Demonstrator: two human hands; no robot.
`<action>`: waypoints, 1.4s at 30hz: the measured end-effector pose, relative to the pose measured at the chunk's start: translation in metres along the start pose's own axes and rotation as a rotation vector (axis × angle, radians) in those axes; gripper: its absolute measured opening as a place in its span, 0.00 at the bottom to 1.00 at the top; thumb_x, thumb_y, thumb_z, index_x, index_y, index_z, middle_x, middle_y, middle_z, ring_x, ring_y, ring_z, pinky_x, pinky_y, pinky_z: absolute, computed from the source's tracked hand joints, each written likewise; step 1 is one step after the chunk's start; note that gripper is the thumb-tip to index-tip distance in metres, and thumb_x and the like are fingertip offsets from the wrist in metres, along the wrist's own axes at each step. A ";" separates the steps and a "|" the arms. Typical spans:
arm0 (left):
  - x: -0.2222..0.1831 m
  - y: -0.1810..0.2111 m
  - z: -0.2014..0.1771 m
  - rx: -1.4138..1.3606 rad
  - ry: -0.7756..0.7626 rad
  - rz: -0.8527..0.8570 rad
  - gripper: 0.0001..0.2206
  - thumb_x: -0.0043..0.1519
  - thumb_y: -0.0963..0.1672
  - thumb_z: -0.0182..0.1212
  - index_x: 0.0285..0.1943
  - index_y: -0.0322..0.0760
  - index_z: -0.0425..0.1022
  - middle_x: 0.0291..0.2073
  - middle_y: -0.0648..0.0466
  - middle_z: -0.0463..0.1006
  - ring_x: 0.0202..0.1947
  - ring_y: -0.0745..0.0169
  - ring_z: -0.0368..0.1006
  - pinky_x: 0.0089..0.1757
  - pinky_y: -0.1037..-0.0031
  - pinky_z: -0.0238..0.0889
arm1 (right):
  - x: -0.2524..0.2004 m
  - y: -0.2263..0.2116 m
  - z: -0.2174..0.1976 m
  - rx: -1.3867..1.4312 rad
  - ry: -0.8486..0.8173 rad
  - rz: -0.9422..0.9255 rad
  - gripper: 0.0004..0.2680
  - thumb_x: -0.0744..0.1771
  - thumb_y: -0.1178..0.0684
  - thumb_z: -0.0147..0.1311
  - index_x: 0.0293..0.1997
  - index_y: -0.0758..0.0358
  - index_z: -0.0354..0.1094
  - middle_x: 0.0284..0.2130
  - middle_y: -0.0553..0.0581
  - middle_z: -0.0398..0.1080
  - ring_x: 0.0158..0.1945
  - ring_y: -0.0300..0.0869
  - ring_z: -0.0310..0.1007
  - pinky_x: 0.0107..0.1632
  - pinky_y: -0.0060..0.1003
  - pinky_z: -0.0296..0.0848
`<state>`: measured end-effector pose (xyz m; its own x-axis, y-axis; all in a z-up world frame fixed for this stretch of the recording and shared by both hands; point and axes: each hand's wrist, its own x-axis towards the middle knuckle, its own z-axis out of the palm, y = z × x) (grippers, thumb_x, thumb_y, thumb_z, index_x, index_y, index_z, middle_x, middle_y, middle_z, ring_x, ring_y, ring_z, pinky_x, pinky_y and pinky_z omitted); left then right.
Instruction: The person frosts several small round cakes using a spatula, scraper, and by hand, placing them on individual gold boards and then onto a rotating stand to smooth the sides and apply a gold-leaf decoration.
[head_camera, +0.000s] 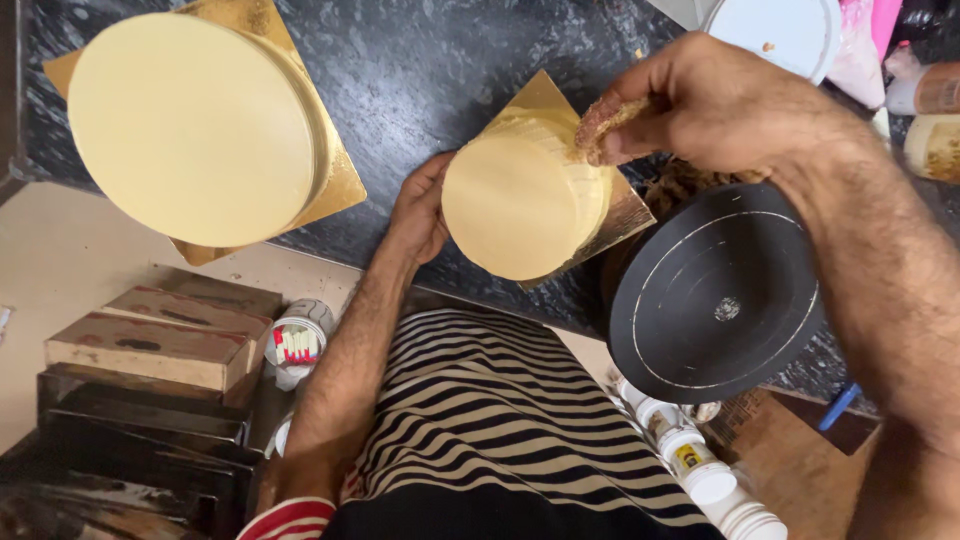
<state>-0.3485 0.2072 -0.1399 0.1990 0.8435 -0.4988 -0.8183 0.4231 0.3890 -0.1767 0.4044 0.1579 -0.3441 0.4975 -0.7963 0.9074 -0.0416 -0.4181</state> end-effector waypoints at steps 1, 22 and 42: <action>0.000 -0.004 -0.001 -0.022 -0.036 0.017 0.15 0.74 0.43 0.49 0.65 0.29 0.70 0.47 0.50 0.81 0.43 0.69 0.79 0.43 0.78 0.77 | -0.002 0.001 0.000 -0.023 0.005 -0.061 0.09 0.64 0.58 0.60 0.48 0.62 0.79 0.40 0.57 0.82 0.46 0.39 0.81 0.55 0.32 0.76; -0.005 -0.060 -0.003 -0.385 -0.111 0.091 0.13 0.72 0.34 0.47 0.64 0.27 0.71 0.51 0.42 0.80 0.46 0.56 0.79 0.42 0.70 0.77 | -0.018 0.014 0.006 0.064 0.125 0.012 0.10 0.66 0.62 0.55 0.51 0.64 0.76 0.39 0.60 0.80 0.45 0.39 0.82 0.50 0.33 0.76; -0.021 -0.065 0.057 -0.514 0.191 0.019 0.16 0.73 0.44 0.45 0.69 0.35 0.62 0.63 0.44 0.72 0.62 0.45 0.71 0.59 0.49 0.69 | -0.031 0.034 0.032 0.122 0.363 -0.003 0.07 0.67 0.61 0.61 0.49 0.65 0.77 0.35 0.59 0.79 0.37 0.37 0.78 0.39 0.32 0.76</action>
<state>-0.2687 0.1811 -0.1101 0.1193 0.7538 -0.6461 -0.9884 0.1518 -0.0055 -0.1427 0.3602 0.1541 -0.2196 0.7714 -0.5972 0.8637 -0.1310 -0.4868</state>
